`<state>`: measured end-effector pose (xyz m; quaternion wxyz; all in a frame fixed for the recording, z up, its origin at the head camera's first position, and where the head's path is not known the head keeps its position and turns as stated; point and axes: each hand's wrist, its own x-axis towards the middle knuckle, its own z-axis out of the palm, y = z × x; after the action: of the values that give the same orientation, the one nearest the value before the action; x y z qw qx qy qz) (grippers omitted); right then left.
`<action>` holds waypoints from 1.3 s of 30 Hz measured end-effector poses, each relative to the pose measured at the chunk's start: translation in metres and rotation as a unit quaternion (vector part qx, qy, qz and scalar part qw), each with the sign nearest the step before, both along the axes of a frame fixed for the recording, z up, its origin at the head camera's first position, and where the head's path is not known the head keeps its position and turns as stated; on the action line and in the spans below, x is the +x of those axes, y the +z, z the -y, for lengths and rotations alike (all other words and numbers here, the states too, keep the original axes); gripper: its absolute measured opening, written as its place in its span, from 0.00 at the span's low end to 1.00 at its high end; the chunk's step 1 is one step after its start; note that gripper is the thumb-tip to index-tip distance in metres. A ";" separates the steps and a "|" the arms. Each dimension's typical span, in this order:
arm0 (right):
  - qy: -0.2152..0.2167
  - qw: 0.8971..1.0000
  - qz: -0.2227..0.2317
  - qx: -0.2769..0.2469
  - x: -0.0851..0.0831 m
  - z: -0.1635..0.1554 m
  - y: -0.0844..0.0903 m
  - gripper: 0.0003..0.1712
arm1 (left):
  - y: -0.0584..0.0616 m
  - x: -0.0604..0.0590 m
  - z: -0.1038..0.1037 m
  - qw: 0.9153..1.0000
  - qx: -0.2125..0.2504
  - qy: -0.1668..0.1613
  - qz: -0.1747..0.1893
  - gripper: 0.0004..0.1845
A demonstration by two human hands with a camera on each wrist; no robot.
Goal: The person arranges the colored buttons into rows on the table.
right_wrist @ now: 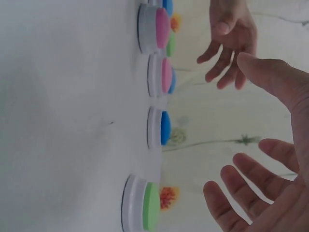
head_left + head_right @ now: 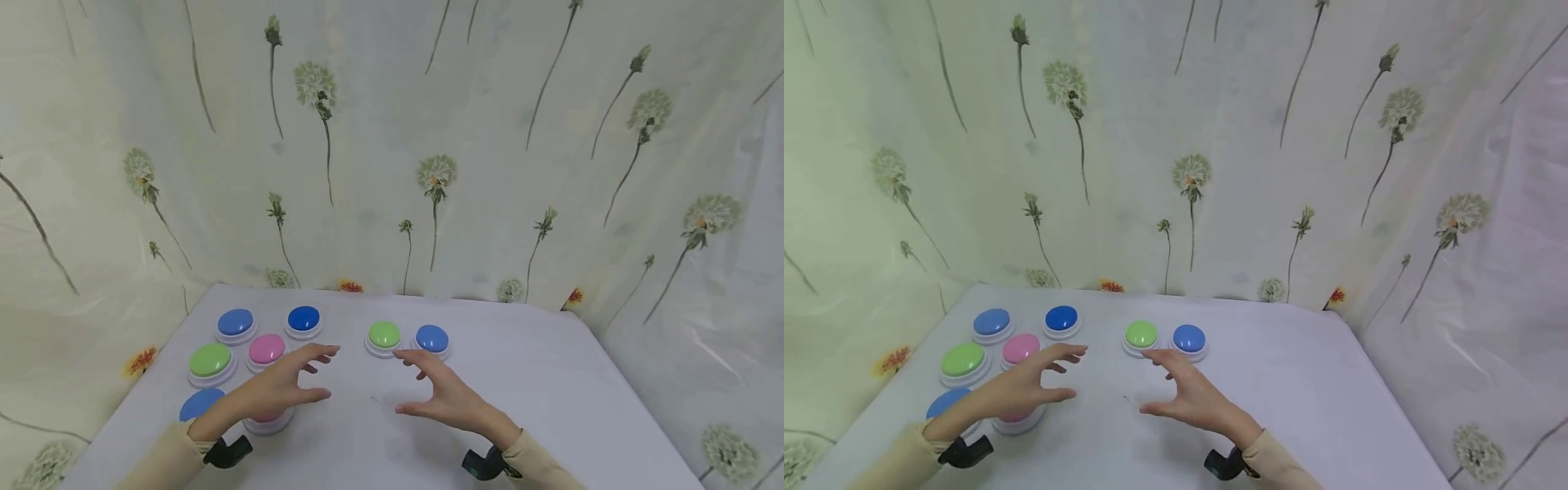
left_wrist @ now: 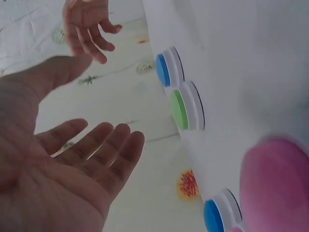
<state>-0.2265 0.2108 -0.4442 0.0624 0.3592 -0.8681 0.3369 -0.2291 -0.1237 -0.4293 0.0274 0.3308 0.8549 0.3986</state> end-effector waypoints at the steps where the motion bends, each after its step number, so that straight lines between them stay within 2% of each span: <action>1: 0.004 1.000 0.004 -0.002 -0.001 0.006 0.000 0.48 | 0.000 -0.001 0.007 1.000 -0.006 0.008 0.001 0.37; 5: 0.020 1.000 0.019 -0.010 -0.009 0.029 0.001 0.47 | -0.002 -0.003 0.033 0.999 -0.024 0.044 0.009 0.38; 10: 0.048 0.998 0.028 -0.003 -0.020 0.059 -0.002 0.48 | -0.009 -0.003 0.064 0.996 -0.040 0.073 0.023 0.40; 13: 0.056 0.998 0.041 0.005 -0.027 0.076 -0.006 0.48 | -0.014 -0.005 0.080 0.995 -0.050 0.078 0.027 0.42; 16: 0.057 0.996 0.065 0.012 -0.033 0.092 -0.013 0.48 | -0.019 -0.007 0.091 0.996 -0.057 0.067 0.034 0.42; 19: 0.062 0.994 0.085 0.022 -0.039 0.107 -0.021 0.48 | -0.021 -0.009 0.098 0.995 -0.064 0.057 0.047 0.42; 26: 0.090 0.988 0.116 0.048 -0.046 0.142 -0.038 0.52 | -0.027 -0.006 0.109 0.989 -0.117 0.069 0.053 0.45; 34: 0.080 0.986 0.120 0.084 -0.049 0.173 -0.051 0.58 | -0.038 -0.007 0.111 0.983 -0.161 0.065 0.051 0.49; 39: 0.090 0.986 0.101 0.101 -0.049 0.185 -0.056 0.56 | -0.046 -0.007 0.114 0.983 -0.166 0.067 0.047 0.43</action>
<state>-0.2755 0.0262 -0.4998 -0.0923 0.4042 -0.8637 0.2865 -0.2364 -0.2376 -0.4753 0.0953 0.2447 0.9272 0.2671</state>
